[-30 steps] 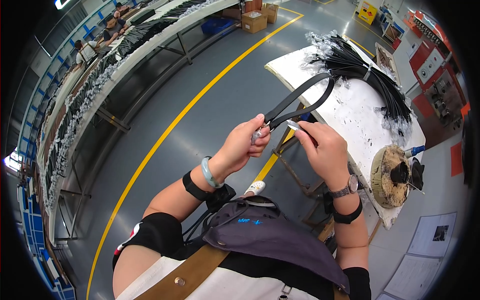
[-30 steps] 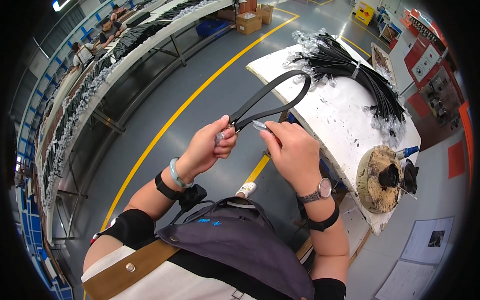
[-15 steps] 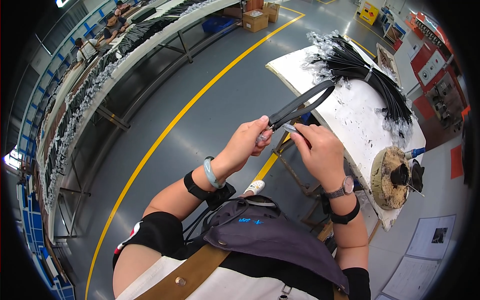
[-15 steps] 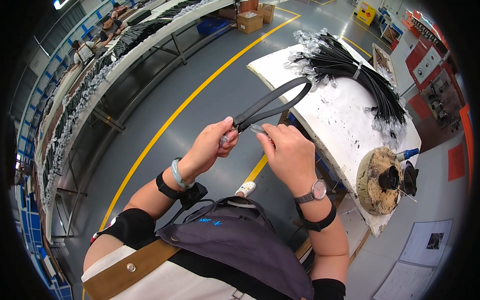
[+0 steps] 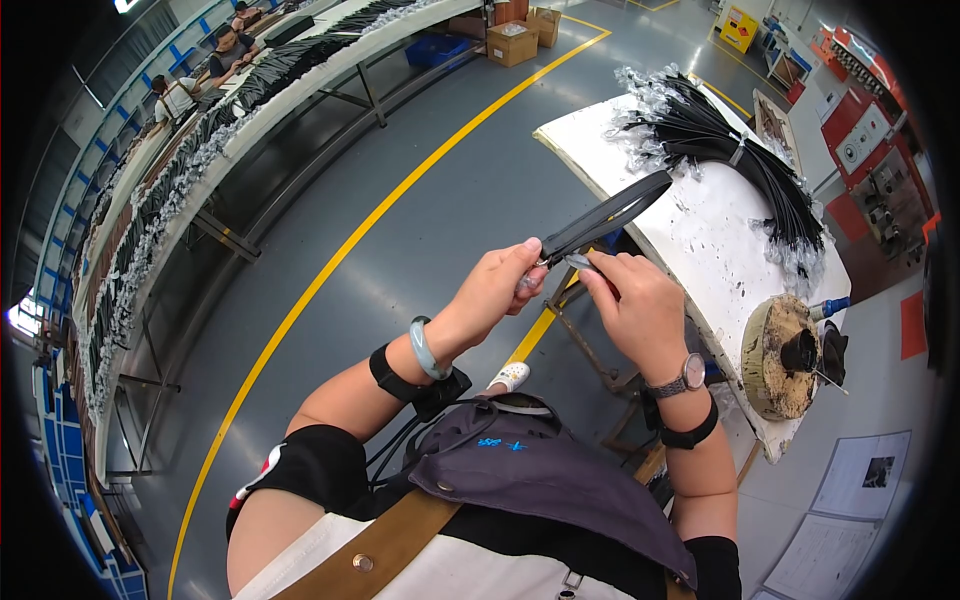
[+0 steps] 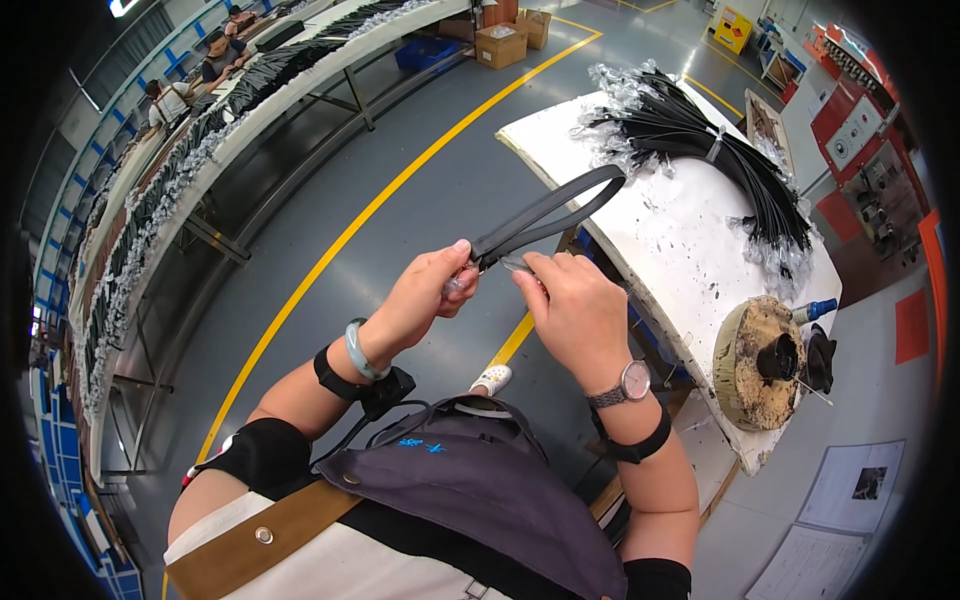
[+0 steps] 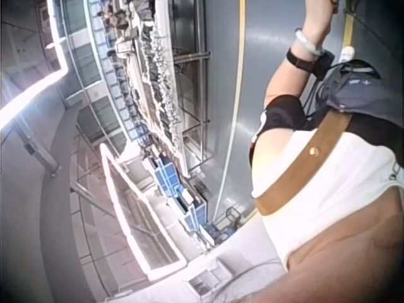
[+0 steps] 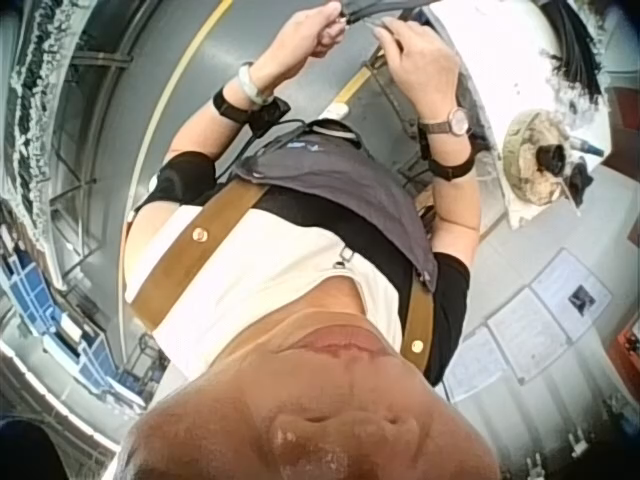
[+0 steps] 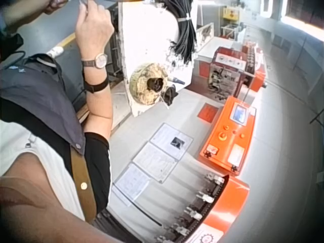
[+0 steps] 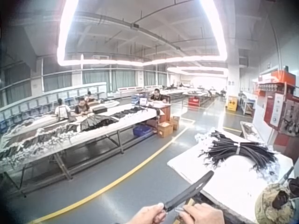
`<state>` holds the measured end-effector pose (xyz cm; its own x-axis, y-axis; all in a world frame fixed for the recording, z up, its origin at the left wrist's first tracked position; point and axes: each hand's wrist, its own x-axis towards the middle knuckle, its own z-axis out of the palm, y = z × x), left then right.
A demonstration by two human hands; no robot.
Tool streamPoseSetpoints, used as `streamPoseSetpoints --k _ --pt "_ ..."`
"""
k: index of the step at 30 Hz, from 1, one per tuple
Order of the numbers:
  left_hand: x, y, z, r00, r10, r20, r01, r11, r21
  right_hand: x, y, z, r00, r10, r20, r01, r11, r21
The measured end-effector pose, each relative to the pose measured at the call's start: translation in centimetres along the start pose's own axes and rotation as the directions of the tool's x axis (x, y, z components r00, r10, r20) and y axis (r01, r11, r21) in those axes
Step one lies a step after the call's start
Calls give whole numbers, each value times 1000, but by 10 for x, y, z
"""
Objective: The user is assembling and hanging cable harnesses in a manufacturing workshop.
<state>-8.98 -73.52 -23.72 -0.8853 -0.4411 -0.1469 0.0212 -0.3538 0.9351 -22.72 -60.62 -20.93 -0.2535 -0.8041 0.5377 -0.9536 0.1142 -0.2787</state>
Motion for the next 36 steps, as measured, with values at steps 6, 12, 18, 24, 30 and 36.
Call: streamPoseSetpoints --k 6,12,18,24,30,36 --pt "-3 0 3 1000 10 -29 -8 997 80 0 -1 2 1000 2 10 -2 1000 10" --pt "-3 -2 -1 1000 -14 -1 14 999 31 1 3 6 999 18 -41 -14 996 91" --pt "3 -6 -21 958 -166 236 268 816 -512 0 4 3 972 227 -60 -192 917 350" --pt "5 -6 -28 933 -130 335 347 572 -743 -5 5 4 929 354 108 -354 766 537" --pt "5 -5 -29 930 -107 352 353 534 -768 -12 7 17 913 375 162 -392 692 606" --pt "3 -1 -26 943 -108 316 317 581 -749 -10 4 20 937 336 99 -330 753 569"
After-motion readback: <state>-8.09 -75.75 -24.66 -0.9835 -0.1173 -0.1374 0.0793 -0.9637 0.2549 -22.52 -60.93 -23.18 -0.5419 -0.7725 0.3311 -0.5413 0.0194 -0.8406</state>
